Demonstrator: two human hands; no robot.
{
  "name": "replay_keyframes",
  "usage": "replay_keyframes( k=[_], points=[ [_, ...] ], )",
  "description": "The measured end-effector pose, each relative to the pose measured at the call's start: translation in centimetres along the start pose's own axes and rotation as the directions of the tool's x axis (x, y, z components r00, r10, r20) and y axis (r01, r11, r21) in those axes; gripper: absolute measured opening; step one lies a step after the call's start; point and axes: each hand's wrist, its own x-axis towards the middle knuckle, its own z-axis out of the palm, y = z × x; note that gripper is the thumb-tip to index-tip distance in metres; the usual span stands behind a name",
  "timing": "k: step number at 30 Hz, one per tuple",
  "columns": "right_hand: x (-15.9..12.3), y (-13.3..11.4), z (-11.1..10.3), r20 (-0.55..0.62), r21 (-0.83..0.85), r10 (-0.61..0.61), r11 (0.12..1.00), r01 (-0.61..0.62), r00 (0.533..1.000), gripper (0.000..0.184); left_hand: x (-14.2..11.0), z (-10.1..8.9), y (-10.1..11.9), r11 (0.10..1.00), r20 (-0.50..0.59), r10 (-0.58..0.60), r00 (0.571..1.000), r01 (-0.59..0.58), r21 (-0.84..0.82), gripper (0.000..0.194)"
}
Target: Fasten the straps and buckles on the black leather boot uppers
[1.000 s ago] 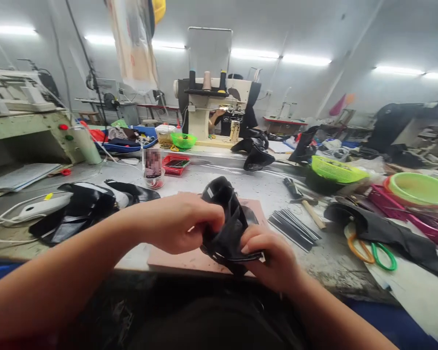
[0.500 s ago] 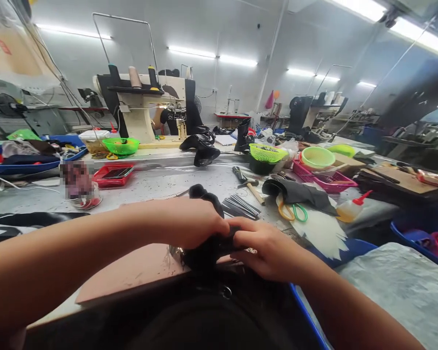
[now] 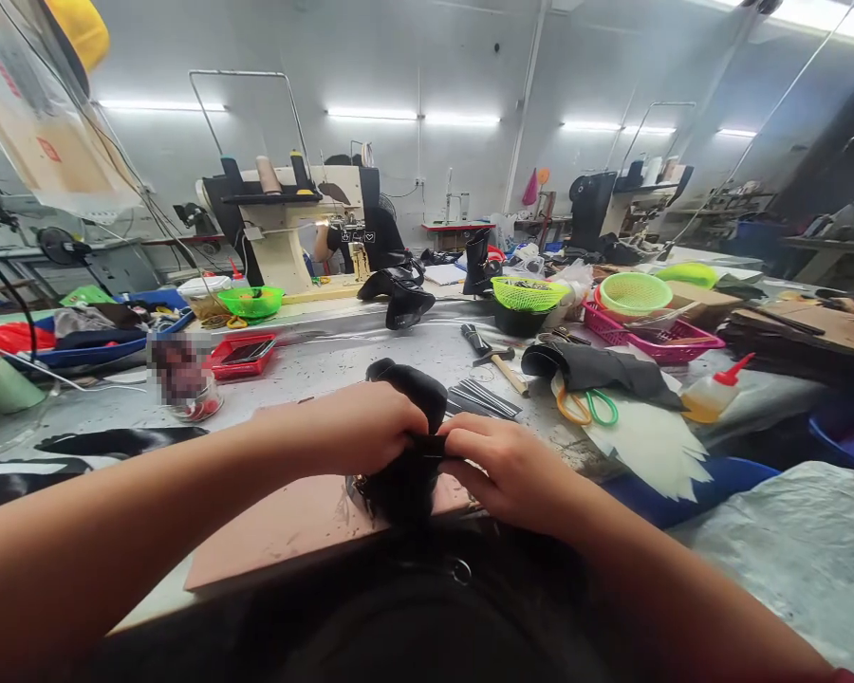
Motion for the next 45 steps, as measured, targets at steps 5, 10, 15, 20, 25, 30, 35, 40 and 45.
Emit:
replay_keyframes(
  k=[5, 10, 15, 20, 25, 30, 35, 40, 45],
  points=[
    [0.6, -0.2, 0.2, -0.062, 0.037, 0.006, 0.999, -0.004, 0.998, 0.011, -1.4, -0.4, -0.1, 0.997, -0.002, -0.064, 0.998, 0.063, -0.043, 0.023],
    [1.1, -0.5, 0.4, -0.074, 0.044, 0.019, 0.999, -0.015, 0.997, 0.011, -2.2, 0.6, -0.9, 0.998, -0.089, -0.058, 0.994, 0.057, -0.008, 0.02],
    [1.3, -0.8, 0.8, -0.09, 0.034, 0.028, 0.999, -0.025, 0.996, 0.011, -2.4, 1.4, -1.3, 0.996, -0.147, -0.071, 0.987, 0.079, 0.044, 0.016],
    [1.5, -0.9, 0.9, -0.097, 0.025, 0.059, 0.998, -0.057, 0.994, 0.011, -2.5, 1.6, -1.4, 0.992, -0.175, -0.09, 0.98, 0.104, 0.074, 0.016],
    [1.8, -1.3, 1.1, -0.132, 0.018, 0.072, 0.997, -0.071, 0.989, 0.013, -2.5, 1.9, -1.4, 0.989, -0.223, -0.129, 0.966, 0.141, 0.038, 0.016],
    [2.2, -1.3, 0.9, -0.202, 0.044, 0.094, 0.995, -0.087, 0.975, 0.013, -2.6, 2.0, -1.0, 0.98, -0.297, -0.197, 0.934, 0.18, -0.085, 0.01],
    [3.1, 0.1, 0.9, -0.136, 0.449, 0.117, 0.892, -0.044, 0.984, 0.013, -3.6, 2.0, -1.8, 0.942, -0.361, -0.166, 0.918, 0.039, -0.334, 0.01],
    [3.8, 0.9, 1.9, 0.091, 0.811, 0.079, 0.573, -0.12, 0.993, 0.031, -5.0, 1.8, -2.5, 0.852, -0.382, -0.207, 0.901, -0.026, -0.523, 0.011],
    [4.1, 0.8, 1.8, 0.099, 0.814, -0.011, 0.576, -0.075, 0.995, 0.036, -5.7, 1.9, -2.5, 0.798, -0.329, -0.262, 0.907, 0.012, -0.603, 0.017]
  ],
)
